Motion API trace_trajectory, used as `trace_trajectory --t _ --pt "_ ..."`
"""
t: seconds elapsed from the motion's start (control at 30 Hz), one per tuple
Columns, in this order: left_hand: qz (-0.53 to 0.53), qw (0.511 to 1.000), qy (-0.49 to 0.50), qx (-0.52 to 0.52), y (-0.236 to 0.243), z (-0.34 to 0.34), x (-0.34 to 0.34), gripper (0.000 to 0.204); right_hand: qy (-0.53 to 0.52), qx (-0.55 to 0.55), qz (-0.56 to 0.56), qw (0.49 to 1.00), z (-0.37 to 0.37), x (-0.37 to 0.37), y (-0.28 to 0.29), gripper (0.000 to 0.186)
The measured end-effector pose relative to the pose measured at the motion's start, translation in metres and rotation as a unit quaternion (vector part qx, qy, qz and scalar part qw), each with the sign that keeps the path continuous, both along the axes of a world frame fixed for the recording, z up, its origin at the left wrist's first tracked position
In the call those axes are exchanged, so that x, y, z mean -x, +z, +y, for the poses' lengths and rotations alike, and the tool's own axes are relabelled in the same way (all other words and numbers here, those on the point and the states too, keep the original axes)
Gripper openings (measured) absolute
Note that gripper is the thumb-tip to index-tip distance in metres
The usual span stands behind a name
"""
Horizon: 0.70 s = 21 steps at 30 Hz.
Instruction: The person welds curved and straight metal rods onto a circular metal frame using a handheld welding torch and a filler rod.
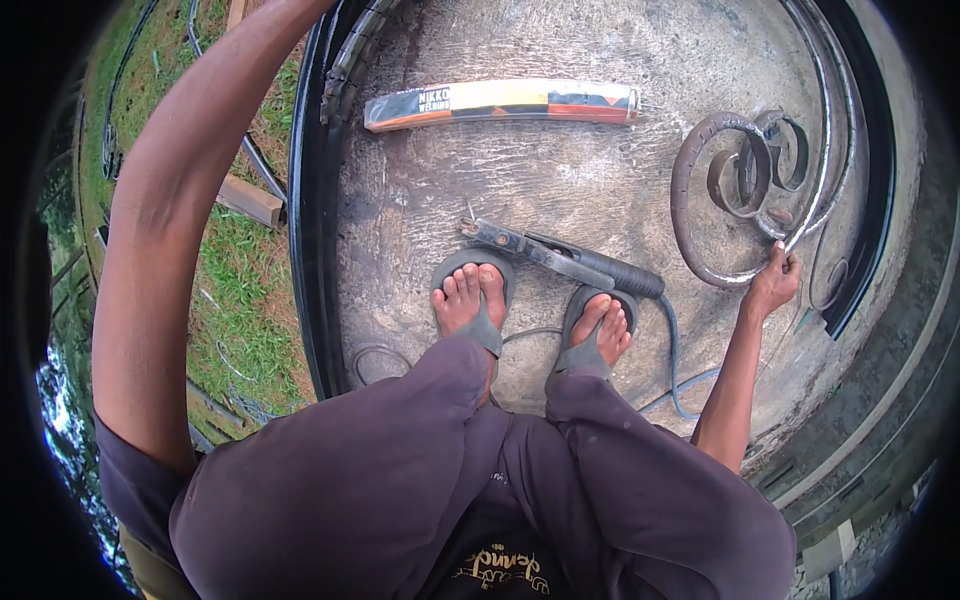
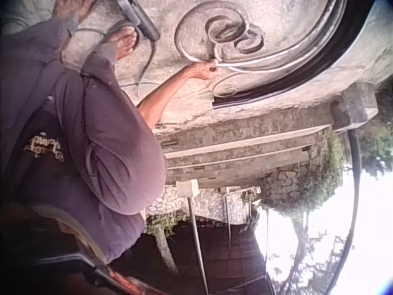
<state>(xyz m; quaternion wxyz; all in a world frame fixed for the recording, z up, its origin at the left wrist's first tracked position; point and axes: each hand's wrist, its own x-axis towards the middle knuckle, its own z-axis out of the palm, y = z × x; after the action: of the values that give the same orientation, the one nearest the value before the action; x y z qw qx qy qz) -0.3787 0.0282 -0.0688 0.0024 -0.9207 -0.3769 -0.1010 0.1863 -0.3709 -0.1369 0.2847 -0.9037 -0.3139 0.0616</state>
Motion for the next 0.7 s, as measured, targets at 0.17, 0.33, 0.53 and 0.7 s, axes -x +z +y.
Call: trace_trajectory --t 0.17,0.33,0.53,0.7 --pt "-0.044 0.998 -0.031 -0.021 -0.002 0.0 0.003 0.034 0.035 0.033 0.008 0.999 0.001 -0.003 0.006 0.041" --pt "-0.051 0.998 -0.04 -0.024 -0.004 -0.001 0.004 0.033 0.081 -0.03 -0.196 0.977 0.007 0.031 0.037 0.042" --pt "-0.033 0.998 -0.026 -0.056 -0.006 -0.005 0.003 0.034 0.389 -0.051 -0.198 0.898 0.018 0.139 0.088 0.033" --pt "-0.024 0.998 0.006 -0.051 -0.007 -0.011 0.002 0.035 0.456 -0.022 -0.215 0.863 0.044 0.181 0.095 0.047"
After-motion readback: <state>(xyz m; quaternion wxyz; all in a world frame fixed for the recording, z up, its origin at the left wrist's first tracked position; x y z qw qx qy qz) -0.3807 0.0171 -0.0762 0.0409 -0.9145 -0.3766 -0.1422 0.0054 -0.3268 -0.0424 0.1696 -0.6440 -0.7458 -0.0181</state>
